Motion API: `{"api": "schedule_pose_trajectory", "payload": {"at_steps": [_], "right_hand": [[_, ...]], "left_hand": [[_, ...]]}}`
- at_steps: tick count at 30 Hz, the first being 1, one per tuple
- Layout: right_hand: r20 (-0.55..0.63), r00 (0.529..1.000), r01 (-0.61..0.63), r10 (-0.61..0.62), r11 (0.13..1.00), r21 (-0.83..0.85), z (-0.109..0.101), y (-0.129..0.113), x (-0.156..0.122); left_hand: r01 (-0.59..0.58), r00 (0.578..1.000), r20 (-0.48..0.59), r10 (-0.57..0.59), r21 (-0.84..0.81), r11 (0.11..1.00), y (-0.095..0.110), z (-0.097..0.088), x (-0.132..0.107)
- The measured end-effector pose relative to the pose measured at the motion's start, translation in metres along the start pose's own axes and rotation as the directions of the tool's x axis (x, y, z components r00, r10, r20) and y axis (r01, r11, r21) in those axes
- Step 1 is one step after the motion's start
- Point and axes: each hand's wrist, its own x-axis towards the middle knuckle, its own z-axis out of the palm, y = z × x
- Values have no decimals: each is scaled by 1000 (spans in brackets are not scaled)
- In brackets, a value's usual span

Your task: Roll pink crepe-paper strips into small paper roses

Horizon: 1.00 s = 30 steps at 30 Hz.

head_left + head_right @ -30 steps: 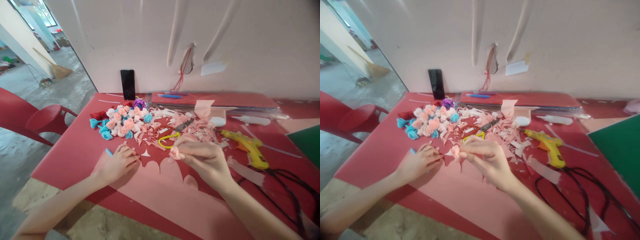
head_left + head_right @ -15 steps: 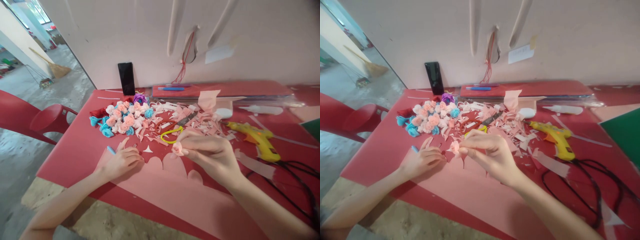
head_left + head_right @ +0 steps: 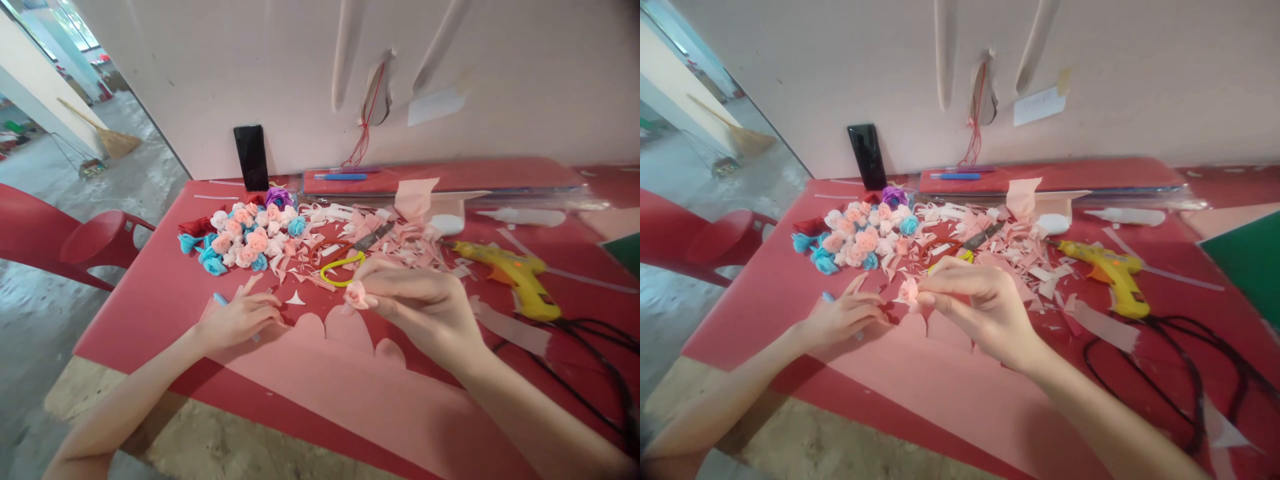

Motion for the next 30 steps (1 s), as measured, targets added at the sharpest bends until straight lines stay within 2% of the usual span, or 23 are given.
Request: {"api": "schedule_pose_trajectory", "payload": {"at_steps": [6, 9, 12, 16, 20, 25, 30], "right_hand": [[-18, 1000, 6, -6, 1000, -2, -1, -2, 0], [-27, 999, 19, -19, 1000, -11, -1, -2, 1], [-22, 995, 98, -98, 995, -20, -3, -2, 1], [-23, 951, 303, -309, 944, -131, -9, -4, -1], [-8, 922, 375, -386, 901, -217, -15, -6, -8], [12, 924, 375, -382, 900, -222, -15, -6, -12], [28, 923, 382, -384, 903, -196, -11, -11, -11]], "left_hand": [[111, 987, -98, -128, -164, 980, 3, -7, 3], [149, 966, -171, -191, -233, 961, 17, -19, 8], [145, 915, -287, -283, -422, 895, 40, -39, 17], [4, 879, -421, -224, -463, 886, 70, -72, 39], [-150, 817, -566, -105, -385, 910, 90, -93, 58], [-207, 788, -615, 1, -264, 942, 103, -97, 70], [-228, 753, -657, 49, -190, 955, 103, -91, 73]]}}
